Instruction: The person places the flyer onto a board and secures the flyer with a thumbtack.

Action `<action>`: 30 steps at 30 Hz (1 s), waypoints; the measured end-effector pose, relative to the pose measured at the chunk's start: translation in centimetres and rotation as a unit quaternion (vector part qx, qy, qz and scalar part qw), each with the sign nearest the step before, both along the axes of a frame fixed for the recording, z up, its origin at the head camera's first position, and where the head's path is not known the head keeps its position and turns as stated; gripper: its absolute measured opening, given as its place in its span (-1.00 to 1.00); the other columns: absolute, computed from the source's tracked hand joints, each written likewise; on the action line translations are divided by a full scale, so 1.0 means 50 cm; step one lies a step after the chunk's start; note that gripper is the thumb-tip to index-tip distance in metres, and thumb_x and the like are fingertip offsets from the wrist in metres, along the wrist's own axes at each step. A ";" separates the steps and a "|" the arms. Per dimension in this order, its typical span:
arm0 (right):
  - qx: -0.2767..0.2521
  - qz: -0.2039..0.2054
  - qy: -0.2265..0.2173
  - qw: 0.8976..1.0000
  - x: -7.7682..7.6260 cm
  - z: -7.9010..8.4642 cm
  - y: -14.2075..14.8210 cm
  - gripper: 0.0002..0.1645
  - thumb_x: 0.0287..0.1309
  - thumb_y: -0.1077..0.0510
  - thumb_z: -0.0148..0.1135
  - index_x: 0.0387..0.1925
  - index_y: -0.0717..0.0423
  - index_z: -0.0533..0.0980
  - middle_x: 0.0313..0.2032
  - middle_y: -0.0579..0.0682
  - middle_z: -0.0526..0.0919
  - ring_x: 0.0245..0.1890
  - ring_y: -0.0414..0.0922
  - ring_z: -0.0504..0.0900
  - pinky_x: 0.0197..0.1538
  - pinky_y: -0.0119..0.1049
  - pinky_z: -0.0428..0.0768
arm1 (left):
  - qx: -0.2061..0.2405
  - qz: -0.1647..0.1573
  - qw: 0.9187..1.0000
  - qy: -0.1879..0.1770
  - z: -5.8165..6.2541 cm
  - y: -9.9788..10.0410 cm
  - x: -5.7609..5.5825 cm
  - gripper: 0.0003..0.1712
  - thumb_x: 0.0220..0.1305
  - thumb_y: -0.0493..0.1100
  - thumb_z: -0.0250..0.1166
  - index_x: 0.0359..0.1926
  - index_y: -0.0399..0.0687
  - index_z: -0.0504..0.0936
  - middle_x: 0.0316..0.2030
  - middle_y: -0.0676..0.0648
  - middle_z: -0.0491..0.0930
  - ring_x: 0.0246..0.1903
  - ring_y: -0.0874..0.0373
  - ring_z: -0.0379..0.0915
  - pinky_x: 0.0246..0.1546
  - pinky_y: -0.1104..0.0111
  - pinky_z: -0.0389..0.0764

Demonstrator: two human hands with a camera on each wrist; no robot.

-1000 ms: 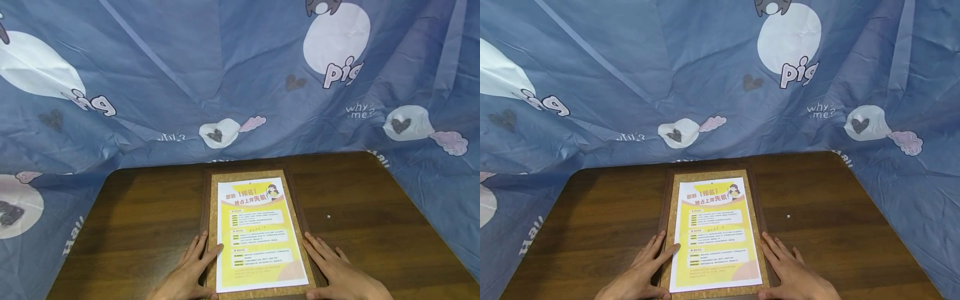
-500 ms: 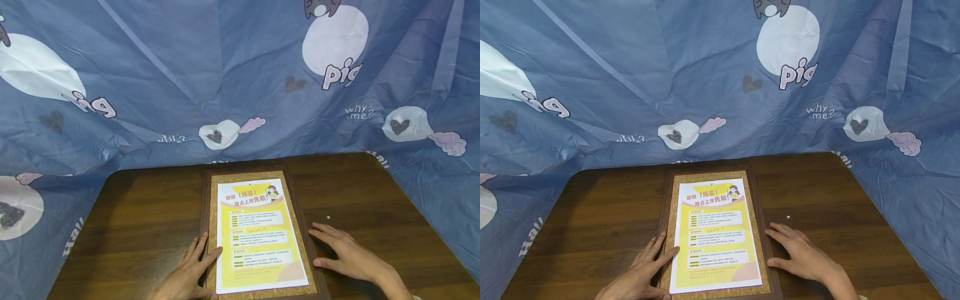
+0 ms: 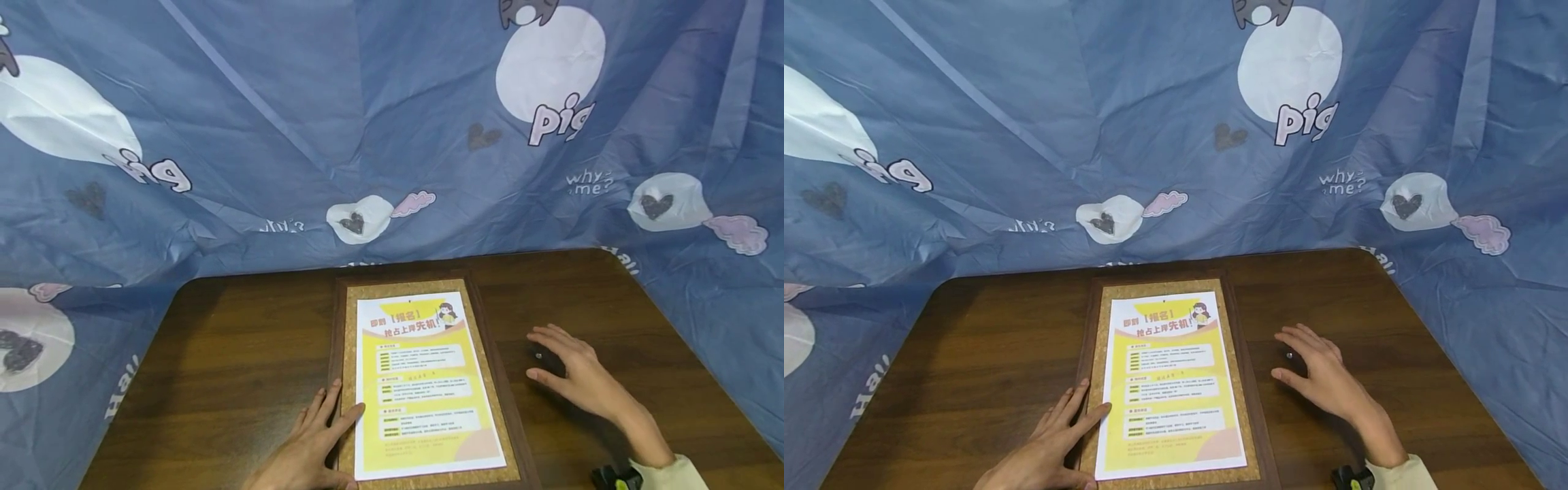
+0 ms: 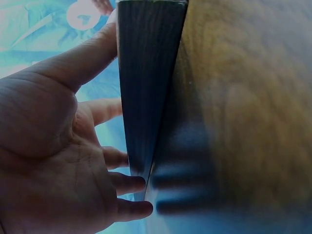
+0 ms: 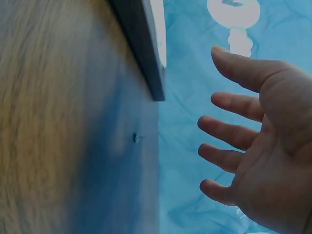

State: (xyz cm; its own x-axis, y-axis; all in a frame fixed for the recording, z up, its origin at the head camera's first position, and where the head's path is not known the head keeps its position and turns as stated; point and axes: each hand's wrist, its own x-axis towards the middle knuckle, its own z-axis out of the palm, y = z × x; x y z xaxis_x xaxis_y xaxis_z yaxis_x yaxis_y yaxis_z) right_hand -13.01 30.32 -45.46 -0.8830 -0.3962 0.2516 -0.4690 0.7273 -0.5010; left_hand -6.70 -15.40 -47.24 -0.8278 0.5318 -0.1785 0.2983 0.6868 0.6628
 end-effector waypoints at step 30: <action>0.045 -0.033 -0.055 0.997 -0.056 -0.072 0.057 -0.42 0.21 0.06 0.38 0.16 0.31 0.50 0.27 0.40 0.33 0.24 0.41 0.31 0.04 0.45 0.31 | -0.023 0.004 1.000 -0.002 0.002 0.005 0.001 0.24 -0.19 0.25 0.56 0.51 0.03 0.20 0.52 -0.35 -0.33 0.41 -0.51 -0.31 0.15 -0.49 -0.04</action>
State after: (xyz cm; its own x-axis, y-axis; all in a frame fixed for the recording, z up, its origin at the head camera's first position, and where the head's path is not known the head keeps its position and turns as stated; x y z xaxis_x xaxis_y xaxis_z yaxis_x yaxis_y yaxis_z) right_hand -15.82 33.19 -49.06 -0.9279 -0.3538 0.1180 -0.3654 0.7989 -0.4777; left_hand -6.66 -15.17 -47.14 -0.8312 0.5163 -0.2061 0.2897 0.7187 0.6321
